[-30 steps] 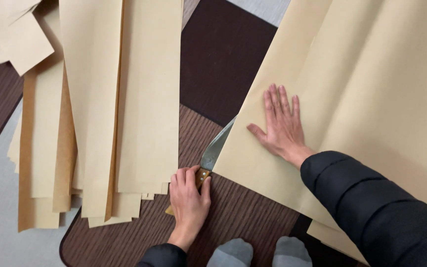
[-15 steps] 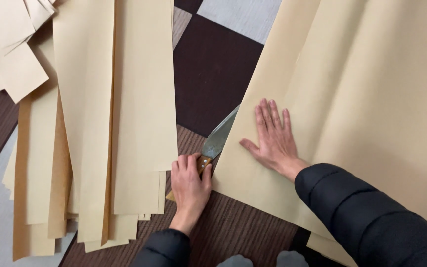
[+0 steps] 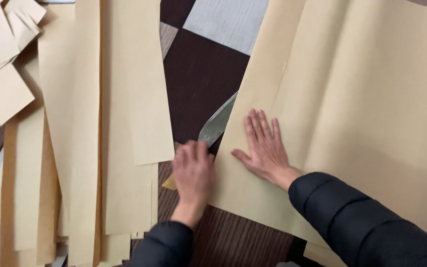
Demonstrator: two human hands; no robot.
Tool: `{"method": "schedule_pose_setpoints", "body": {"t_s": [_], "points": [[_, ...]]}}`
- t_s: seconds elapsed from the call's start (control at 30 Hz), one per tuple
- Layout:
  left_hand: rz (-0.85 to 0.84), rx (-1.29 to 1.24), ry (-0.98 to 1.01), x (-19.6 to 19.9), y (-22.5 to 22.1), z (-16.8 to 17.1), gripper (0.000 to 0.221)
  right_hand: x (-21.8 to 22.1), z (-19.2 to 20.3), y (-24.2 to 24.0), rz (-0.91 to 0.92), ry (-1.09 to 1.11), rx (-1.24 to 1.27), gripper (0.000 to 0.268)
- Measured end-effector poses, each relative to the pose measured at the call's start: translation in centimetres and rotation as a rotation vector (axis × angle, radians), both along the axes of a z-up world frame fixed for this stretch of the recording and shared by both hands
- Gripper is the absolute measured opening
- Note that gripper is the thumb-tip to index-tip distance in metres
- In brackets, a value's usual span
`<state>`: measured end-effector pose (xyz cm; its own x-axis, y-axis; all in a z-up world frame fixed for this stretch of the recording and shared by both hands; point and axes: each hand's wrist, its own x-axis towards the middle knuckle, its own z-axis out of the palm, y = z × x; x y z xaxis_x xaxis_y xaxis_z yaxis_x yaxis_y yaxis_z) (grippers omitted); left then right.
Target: Cutting and folding large sheets of brown packaging paper into smaller pieces using a knife on the floor.
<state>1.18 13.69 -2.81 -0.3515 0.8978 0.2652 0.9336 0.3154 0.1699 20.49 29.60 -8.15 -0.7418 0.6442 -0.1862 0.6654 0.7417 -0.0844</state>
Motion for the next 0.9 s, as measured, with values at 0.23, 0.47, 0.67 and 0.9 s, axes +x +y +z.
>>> {"method": "schedule_pose_setpoints", "body": {"t_s": [0.23,0.47,0.67,0.9], "points": [[-0.294,0.046,-0.073,2.5,0.2,1.7,0.038,0.1,1.6,0.8,-0.017,0.199,-0.142,0.097],[-0.313,0.015,-0.145,2.1,1.2,2.5,0.031,-3.1,0.7,14.1,-0.057,0.309,0.094,0.080],[-0.384,-0.131,-0.165,1.3,1.3,2.3,0.033,-6.0,0.8,21.1,-0.206,0.120,-0.116,0.079],[-0.071,-0.052,-0.201,-1.9,1.3,-0.2,0.054,-5.9,-0.2,20.9,-0.221,0.165,-0.060,0.081]]}}
